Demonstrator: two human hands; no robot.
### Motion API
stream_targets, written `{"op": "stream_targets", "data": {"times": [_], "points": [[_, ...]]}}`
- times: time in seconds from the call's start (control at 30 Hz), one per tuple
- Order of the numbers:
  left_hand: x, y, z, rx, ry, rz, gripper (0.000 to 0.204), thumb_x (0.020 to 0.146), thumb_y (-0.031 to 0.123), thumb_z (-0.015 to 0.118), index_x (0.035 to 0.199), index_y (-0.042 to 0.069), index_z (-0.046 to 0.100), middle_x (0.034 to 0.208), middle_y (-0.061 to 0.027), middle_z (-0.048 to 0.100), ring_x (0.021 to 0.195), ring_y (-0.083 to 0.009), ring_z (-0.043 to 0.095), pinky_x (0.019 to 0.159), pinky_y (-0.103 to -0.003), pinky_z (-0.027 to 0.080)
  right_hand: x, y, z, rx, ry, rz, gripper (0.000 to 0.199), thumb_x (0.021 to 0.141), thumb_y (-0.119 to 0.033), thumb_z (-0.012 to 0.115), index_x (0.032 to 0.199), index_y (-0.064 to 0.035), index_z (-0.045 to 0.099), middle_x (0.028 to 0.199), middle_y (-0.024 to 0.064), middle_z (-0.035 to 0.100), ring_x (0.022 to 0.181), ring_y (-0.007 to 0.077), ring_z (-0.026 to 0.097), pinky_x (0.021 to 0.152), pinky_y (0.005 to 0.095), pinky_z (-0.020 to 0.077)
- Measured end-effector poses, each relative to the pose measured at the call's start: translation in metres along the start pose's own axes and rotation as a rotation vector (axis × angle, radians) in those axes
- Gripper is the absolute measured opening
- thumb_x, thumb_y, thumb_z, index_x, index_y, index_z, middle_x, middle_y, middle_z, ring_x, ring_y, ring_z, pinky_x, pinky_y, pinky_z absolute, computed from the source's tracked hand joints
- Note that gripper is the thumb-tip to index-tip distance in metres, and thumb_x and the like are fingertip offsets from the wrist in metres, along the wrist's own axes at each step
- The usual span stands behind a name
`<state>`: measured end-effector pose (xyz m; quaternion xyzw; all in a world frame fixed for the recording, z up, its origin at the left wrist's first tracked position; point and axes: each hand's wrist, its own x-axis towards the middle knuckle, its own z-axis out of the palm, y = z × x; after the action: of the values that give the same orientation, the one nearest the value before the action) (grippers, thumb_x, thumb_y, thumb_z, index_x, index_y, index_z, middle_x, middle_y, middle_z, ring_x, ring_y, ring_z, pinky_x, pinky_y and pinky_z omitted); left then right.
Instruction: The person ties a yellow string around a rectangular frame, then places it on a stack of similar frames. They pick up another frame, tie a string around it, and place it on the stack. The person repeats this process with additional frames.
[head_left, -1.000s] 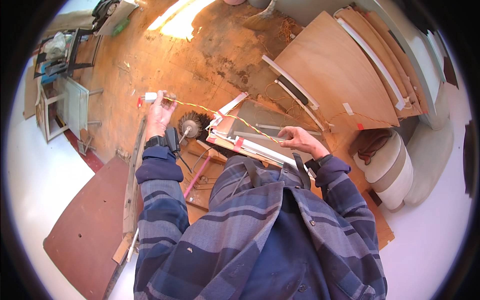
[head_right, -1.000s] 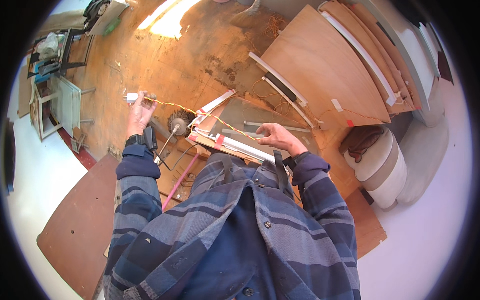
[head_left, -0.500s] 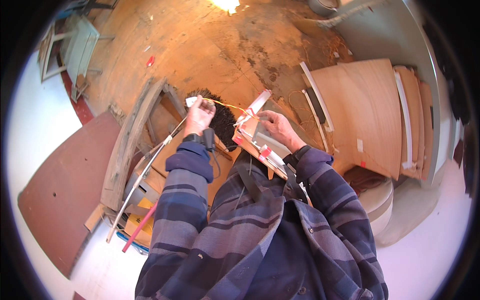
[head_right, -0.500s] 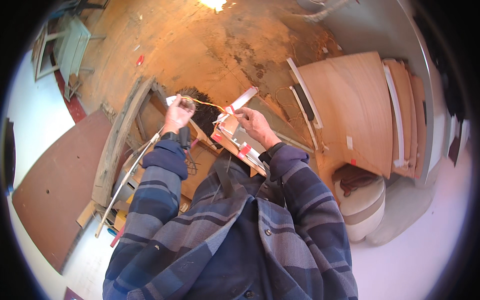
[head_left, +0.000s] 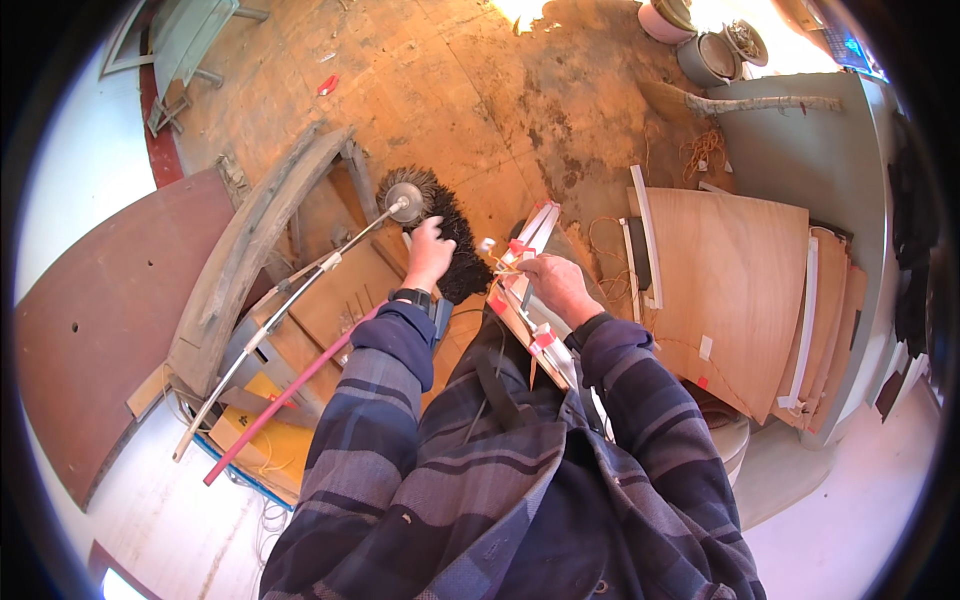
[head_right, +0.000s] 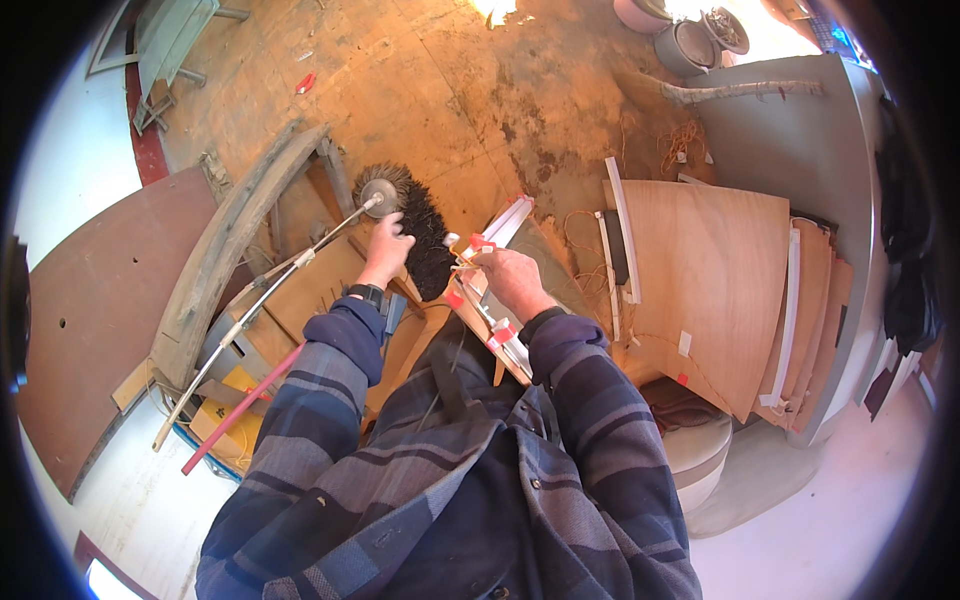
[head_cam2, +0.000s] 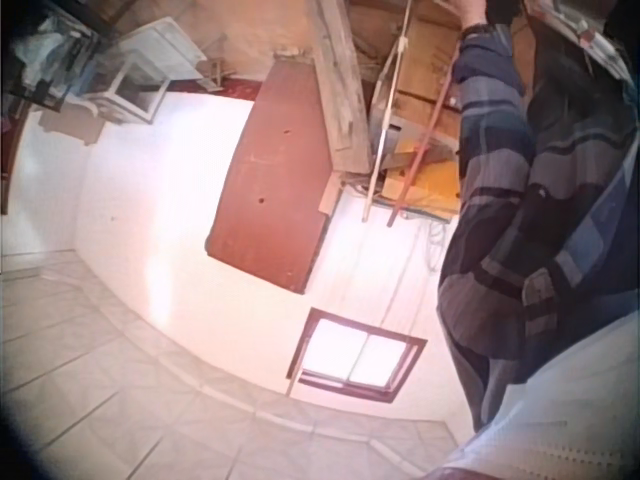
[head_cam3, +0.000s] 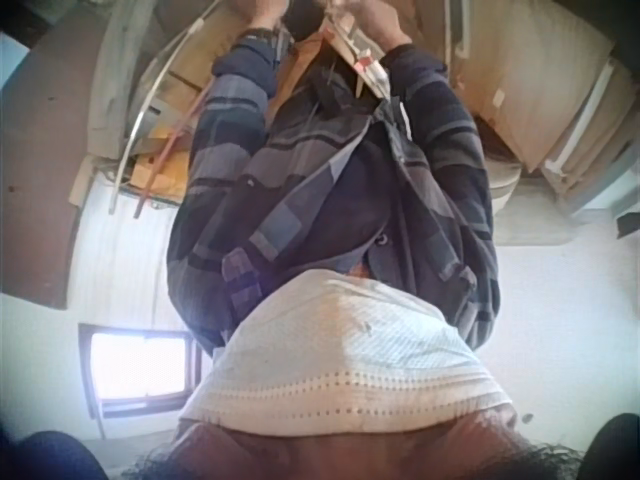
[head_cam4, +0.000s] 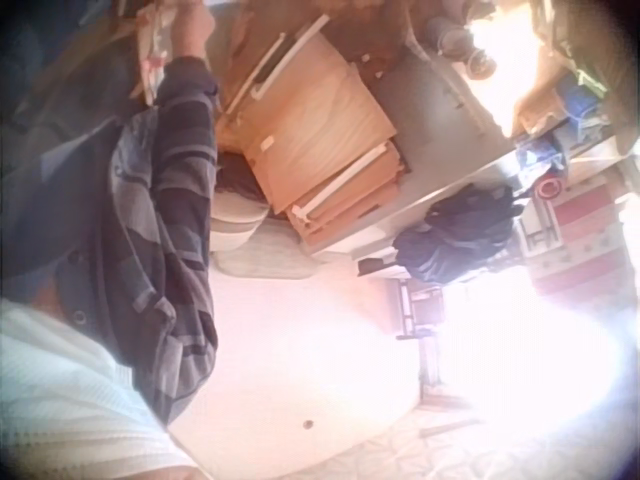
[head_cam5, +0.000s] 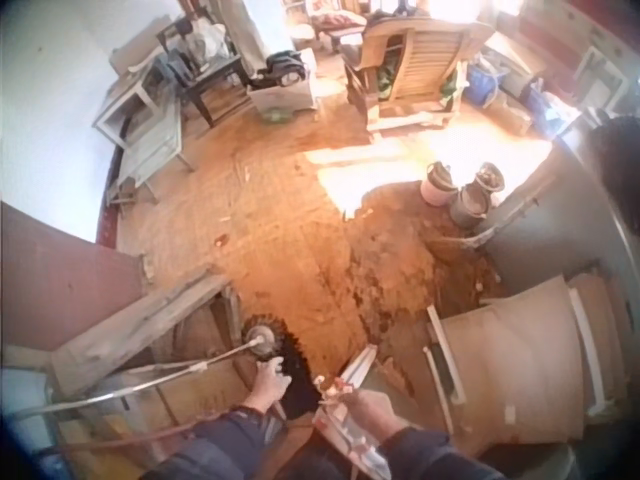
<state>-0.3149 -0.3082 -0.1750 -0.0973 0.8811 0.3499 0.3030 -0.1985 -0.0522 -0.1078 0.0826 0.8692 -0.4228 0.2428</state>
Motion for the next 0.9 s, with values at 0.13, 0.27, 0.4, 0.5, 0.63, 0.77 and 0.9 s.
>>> {"op": "stream_targets", "data": {"times": [0.13, 0.27, 0.4, 0.5, 0.63, 0.77, 0.9], "points": [[0.001, 0.023, 0.028, 0.287, -0.448, 0.664, 0.056, 0.071, -0.01, 0.059, 0.125, 0.004, 0.064, 0.125, -0.0199, 0.063, 0.121, -0.0408, 0.057, 0.107, -0.043, 0.046, 0.0, 0.009, -0.007, 0.068, -0.087, 0.0, 0.021, 0.092, -0.022, 0.065, 0.105, -0.0119, 0.078, 0.1, 0.0154, 0.073, 0.096, 0.036, 0.069, 0.086, 0.0448, 0.0538], [-0.009, 0.028, 0.042, 0.547, -0.58, 0.595, 0.034, 0.075, -0.003, 0.061, 0.107, 0.006, 0.068, 0.11, -0.0133, 0.068, 0.109, -0.0373, 0.062, 0.092, -0.046, 0.053, -0.003, 0.022, -0.008, 0.23, -0.11, 0.016, 0.022, 0.091, -0.02, 0.067, 0.107, -0.0105, 0.077, 0.101, 0.017, 0.073, 0.096, 0.0363, 0.069, 0.086, 0.043, 0.0538], [-0.013, 0.029, 0.038, 0.811, -0.438, 0.567, 0.018, 0.089, 0.023, 0.065, 0.095, 0.009, 0.074, 0.099, -0.0155, 0.068, 0.096, -0.0363, 0.067, 0.08, -0.047, 0.055, -0.007, 0.027, -0.005, 0.321, -0.061, 0.041, 0.024, 0.09, -0.024, 0.068, 0.107, -0.0099, 0.076, 0.101, 0.0173, 0.074, 0.096, 0.0366, 0.069, 0.085, 0.0443, 0.0541], [-0.019, 0.031, 0.036, 0.794, -0.241, 0.453, 0.038, 0.096, 0.039, 0.06, 0.088, 0.004, 0.073, 0.093, -0.0193, 0.068, 0.093, -0.0388, 0.068, 0.077, -0.049, 0.055, -0.013, 0.024, -0.009, 0.297, -0.045, 0.132, 0.023, 0.088, -0.019, 0.069, 0.108, -0.0079, 0.073, 0.1, 0.0176, 0.073, 0.097, 0.0346, 0.069, 0.087, 0.0416, 0.0536], [-0.006, 0.044, 0.028, 0.678, -0.41, 0.268, 0.052, 0.1, 0.044, 0.051, 0.086, 0.0, 0.073, 0.087, -0.0291, 0.069, 0.09, -0.0445, 0.068, 0.083, -0.053, 0.053, -0.025, 0.018, -0.018, 0.09, 0.135, 0.071, 0.024, 0.088, -0.018, 0.07, 0.107, -0.0051, 0.069, 0.102, 0.0168, 0.071, 0.098, 0.0339, 0.069, 0.086, 0.0421, 0.0538], [0.003, 0.071, 0.016, 0.452, -0.455, 0.201, 0.049, 0.099, 0.044, 0.056, 0.083, 0.001, 0.073, 0.082, -0.0245, 0.07, 0.085, -0.044, 0.067, 0.079, -0.052, 0.052, -0.038, 0.018, -0.017, 0.077, 0.087, 0.066, 0.023, 0.09, -0.019, 0.067, 0.108, -0.0035, 0.069, 0.104, 0.0183, 0.071, 0.099, 0.0354, 0.068, 0.085, 0.0436, 0.0533], [0.005, 0.102, 0.003, 0.213, -0.534, 0.089, 0.038, 0.098, 0.035, 0.064, 0.086, 0.0, 0.07, 0.069, -0.0088, 0.07, 0.064, -0.0191, 0.065, 0.064, -0.035, 0.05, -0.048, 0.018, 0.007, 0.257, -0.167, 0.031, 0.031, 0.096, -0.021, 0.058, 0.119, -0.0013, 0.066, 0.104, 0.0255, 0.07, 0.099, 0.0431, 0.066, 0.088, 0.0474, 0.0522]]}}
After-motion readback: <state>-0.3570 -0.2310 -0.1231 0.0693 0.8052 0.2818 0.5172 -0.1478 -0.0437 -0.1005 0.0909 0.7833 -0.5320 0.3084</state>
